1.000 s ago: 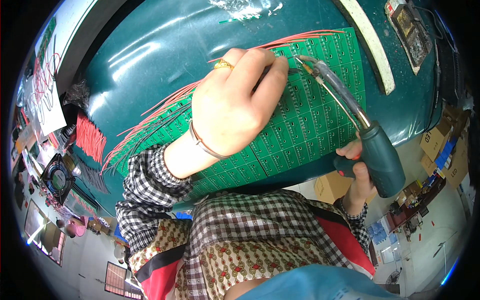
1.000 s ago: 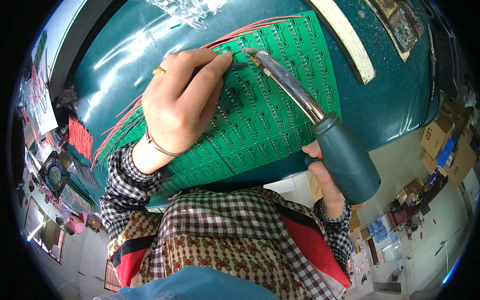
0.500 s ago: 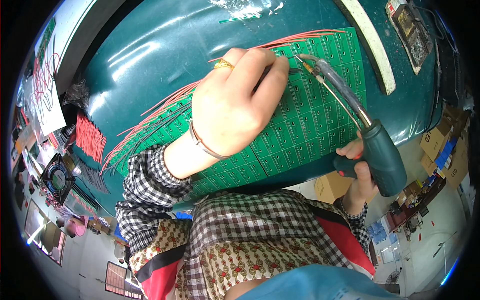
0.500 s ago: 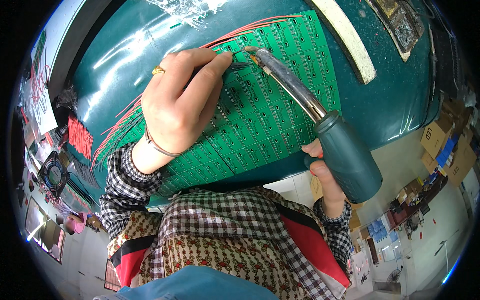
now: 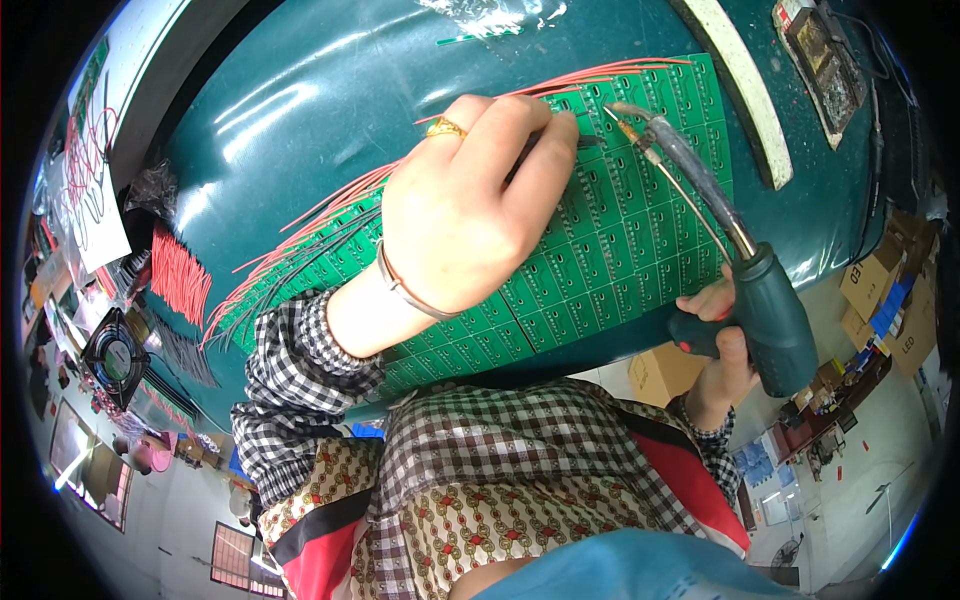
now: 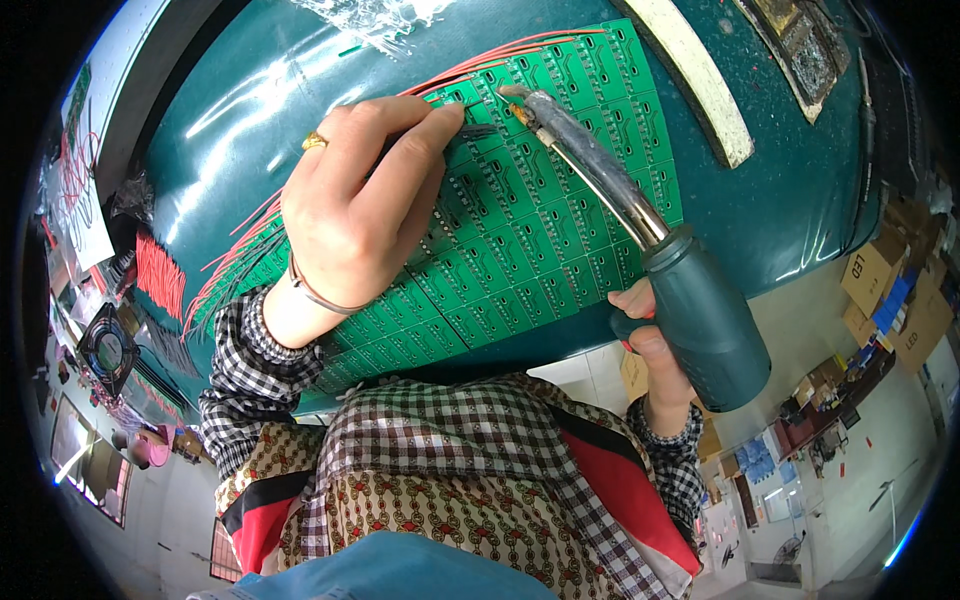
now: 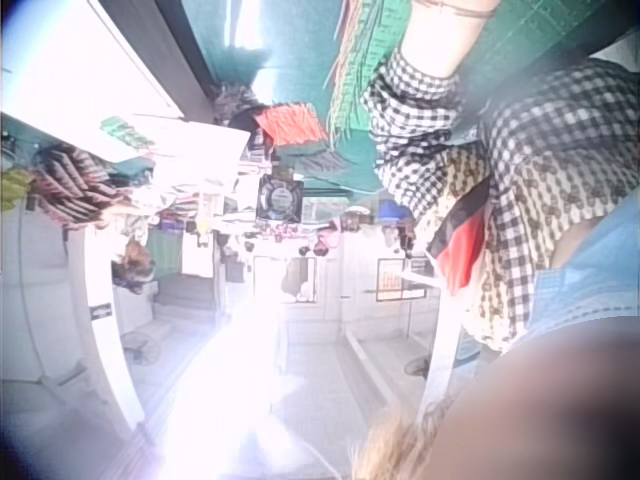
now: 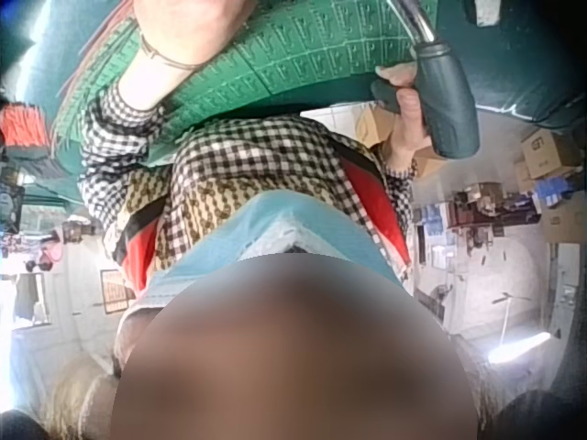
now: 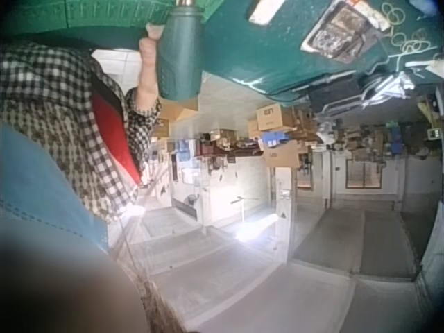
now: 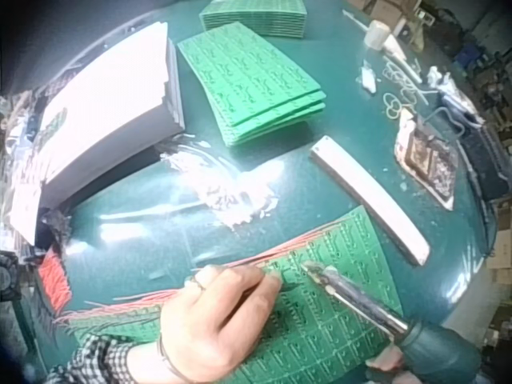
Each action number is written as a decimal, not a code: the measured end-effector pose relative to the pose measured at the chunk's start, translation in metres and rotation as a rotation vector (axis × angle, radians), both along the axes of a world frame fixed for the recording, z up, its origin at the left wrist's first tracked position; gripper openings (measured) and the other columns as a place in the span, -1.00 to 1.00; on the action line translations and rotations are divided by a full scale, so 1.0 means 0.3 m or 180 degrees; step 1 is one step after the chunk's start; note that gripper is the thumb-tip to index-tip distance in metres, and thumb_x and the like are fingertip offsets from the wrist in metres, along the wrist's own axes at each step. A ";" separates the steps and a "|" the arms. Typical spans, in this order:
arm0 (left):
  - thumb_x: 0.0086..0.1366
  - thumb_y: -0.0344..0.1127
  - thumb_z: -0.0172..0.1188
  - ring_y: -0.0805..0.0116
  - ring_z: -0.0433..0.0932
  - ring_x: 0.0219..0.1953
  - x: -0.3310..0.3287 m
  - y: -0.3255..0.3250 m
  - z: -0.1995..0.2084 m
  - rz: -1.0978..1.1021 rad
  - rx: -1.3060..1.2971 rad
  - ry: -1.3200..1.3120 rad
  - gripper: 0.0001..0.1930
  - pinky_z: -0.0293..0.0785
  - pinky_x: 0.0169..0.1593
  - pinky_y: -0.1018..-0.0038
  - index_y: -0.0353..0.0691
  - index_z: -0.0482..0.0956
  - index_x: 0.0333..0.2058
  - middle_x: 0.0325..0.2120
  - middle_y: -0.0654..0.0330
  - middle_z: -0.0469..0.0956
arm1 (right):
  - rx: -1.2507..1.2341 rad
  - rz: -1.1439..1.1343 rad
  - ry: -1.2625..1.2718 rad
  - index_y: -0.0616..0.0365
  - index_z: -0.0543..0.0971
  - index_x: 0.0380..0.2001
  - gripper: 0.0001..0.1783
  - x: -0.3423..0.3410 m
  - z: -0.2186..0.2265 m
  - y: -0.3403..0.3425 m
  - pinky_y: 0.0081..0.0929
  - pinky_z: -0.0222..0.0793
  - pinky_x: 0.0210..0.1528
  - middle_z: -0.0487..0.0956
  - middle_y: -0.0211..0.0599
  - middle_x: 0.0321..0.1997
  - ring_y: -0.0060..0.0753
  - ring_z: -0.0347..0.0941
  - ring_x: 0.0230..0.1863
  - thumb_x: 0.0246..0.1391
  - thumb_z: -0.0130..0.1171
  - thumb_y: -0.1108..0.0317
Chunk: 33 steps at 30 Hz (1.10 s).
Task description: Soldering red and black wires onto a series of small green circuit boards.
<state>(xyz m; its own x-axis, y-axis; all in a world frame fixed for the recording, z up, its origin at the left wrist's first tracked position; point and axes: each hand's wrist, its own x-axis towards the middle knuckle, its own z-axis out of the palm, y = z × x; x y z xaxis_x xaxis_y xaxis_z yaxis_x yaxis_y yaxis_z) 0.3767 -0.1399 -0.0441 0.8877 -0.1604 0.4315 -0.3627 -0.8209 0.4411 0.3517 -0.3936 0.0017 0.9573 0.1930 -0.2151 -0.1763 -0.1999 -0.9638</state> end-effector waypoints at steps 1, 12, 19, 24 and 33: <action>-0.17 -0.59 0.24 0.32 0.46 -0.49 0.000 0.000 -0.001 -0.0001 0.0013 -0.0015 -0.71 0.40 -0.47 0.51 -0.29 0.57 -0.35 -0.44 0.20 0.47 | 0.0003 -0.0002 0.0000 0.60 0.27 -0.06 -0.28 0.000 -0.001 -0.001 -0.33 0.49 -0.38 0.42 -0.17 -0.47 -0.31 0.40 -0.44 -0.03 0.15 0.09; -0.16 -0.46 0.17 0.34 0.42 -0.46 0.007 0.009 -0.020 -0.0104 0.0143 -0.0170 -0.70 0.40 -0.47 0.53 -0.28 0.54 -0.33 -0.41 0.20 0.42 | 0.0428 -0.0434 0.0055 0.51 0.36 -0.11 -0.31 0.008 -0.006 -0.023 -0.35 0.51 -0.31 0.47 -0.10 -0.37 -0.21 0.47 -0.34 -0.05 0.21 0.02; -0.15 -0.64 0.19 0.29 0.46 -0.45 0.009 0.027 0.066 0.0011 -0.0237 0.0033 -0.68 0.40 -0.43 0.50 -0.31 0.58 -0.31 -0.43 0.15 0.47 | 0.0148 -0.0606 -0.0264 0.54 0.30 -0.02 -0.24 0.027 -0.001 -0.043 -0.39 0.56 -0.41 0.50 -0.03 -0.32 -0.10 0.51 -0.29 -0.01 0.13 -0.02; -0.14 -0.62 0.17 0.29 0.44 -0.48 0.031 -0.016 0.035 -0.0102 -0.0082 0.0205 -0.66 0.39 -0.44 0.49 -0.32 0.57 -0.28 -0.42 0.16 0.44 | 0.0116 -0.0497 -0.0475 0.54 0.31 -0.02 -0.27 0.043 -0.001 -0.023 -0.40 0.57 -0.42 0.50 0.04 -0.26 -0.04 0.52 -0.27 0.00 0.13 0.02; -0.16 -0.48 0.14 0.34 0.40 -0.49 0.025 -0.020 -0.022 -0.0147 0.0110 -0.0277 -0.68 0.39 -0.48 0.54 -0.36 0.53 -0.31 -0.40 0.15 0.40 | -0.0001 -0.0175 -0.0362 0.54 0.27 0.01 -0.30 0.017 -0.011 -0.048 -0.44 0.55 -0.38 0.49 0.03 -0.26 -0.09 0.51 -0.26 0.04 0.06 0.05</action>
